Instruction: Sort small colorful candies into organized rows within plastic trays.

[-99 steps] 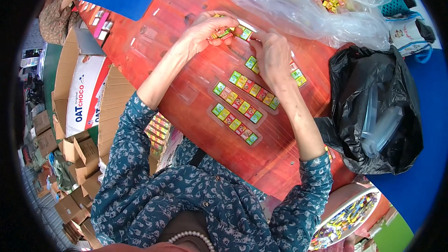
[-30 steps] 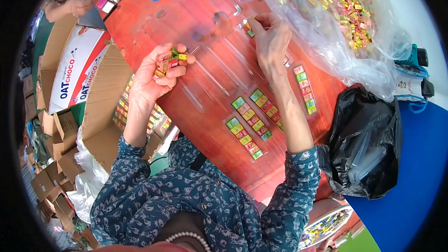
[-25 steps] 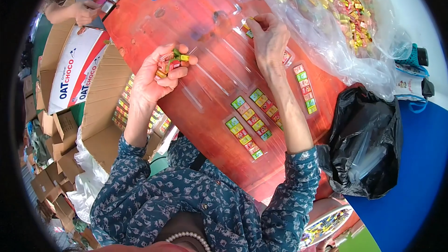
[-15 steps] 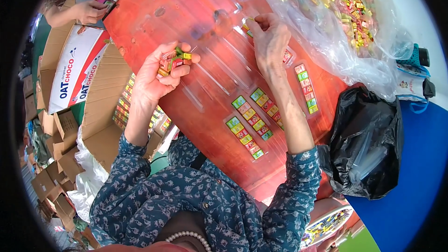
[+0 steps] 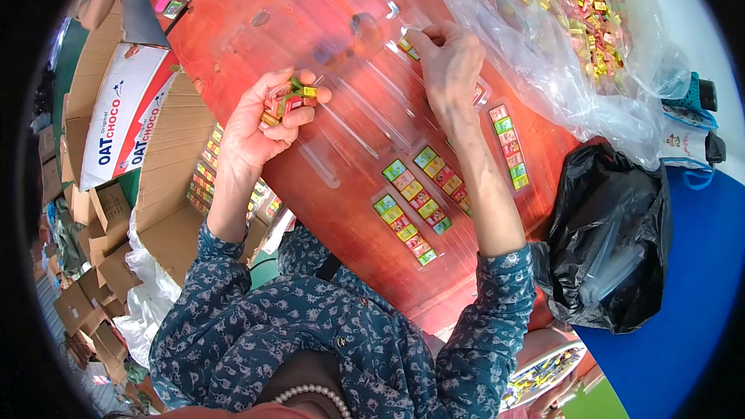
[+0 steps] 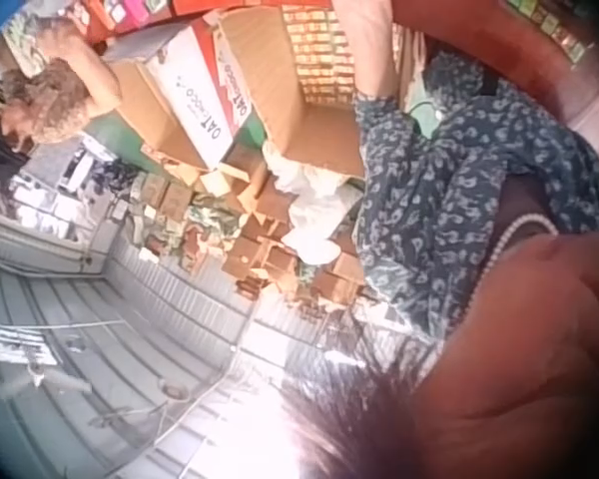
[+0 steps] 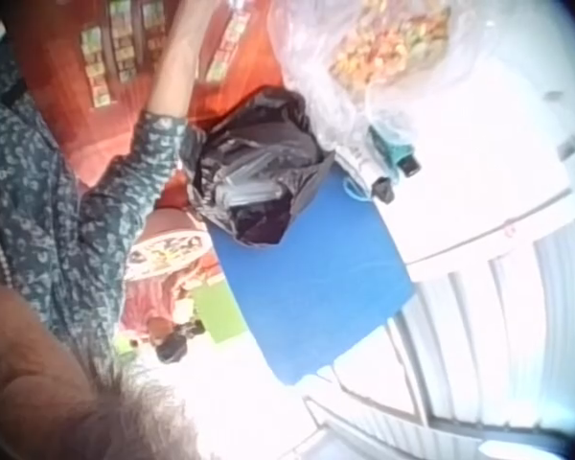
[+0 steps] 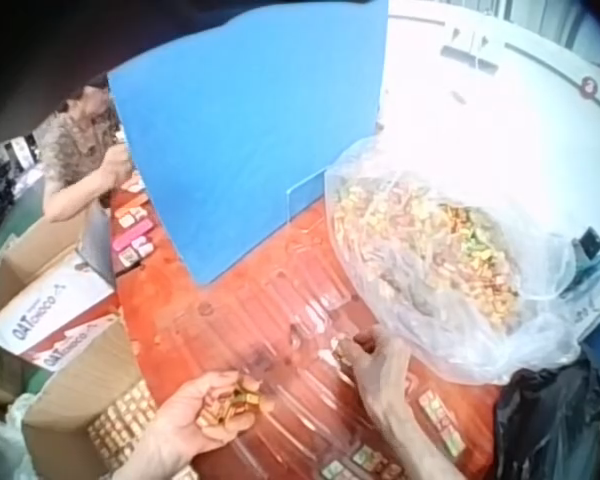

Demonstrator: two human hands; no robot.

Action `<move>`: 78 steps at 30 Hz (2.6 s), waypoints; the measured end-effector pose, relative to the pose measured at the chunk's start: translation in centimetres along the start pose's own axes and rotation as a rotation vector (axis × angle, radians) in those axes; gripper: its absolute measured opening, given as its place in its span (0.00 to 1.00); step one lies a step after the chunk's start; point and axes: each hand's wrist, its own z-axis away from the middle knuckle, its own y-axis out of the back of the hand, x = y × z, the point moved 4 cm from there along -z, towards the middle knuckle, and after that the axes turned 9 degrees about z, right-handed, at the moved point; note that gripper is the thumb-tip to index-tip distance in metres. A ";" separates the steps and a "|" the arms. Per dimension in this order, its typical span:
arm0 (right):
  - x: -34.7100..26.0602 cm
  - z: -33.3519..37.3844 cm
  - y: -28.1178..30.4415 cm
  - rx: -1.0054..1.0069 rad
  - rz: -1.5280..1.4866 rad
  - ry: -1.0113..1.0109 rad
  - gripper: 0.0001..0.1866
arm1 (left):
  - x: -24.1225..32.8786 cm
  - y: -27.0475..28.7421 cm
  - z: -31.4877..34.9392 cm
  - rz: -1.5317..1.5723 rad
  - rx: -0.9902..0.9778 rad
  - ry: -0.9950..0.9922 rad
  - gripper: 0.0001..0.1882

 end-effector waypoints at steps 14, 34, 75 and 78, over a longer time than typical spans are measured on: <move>-0.4 1.2 -0.3 0.054 0.120 0.184 0.09 | -0.4 0.0 -0.2 0.004 -0.033 0.015 0.13; 0.1 1.0 0.0 -0.136 0.016 0.170 0.06 | -0.6 0.2 0.0 0.020 -0.008 0.001 0.13; 3.0 2.7 8.0 -0.482 -0.739 -0.202 0.16 | -1.6 0.0 0.1 0.041 0.012 0.046 0.17; 3.1 3.2 7.8 -0.465 -0.661 -0.185 0.19 | -1.8 0.1 0.4 0.045 0.019 0.049 0.16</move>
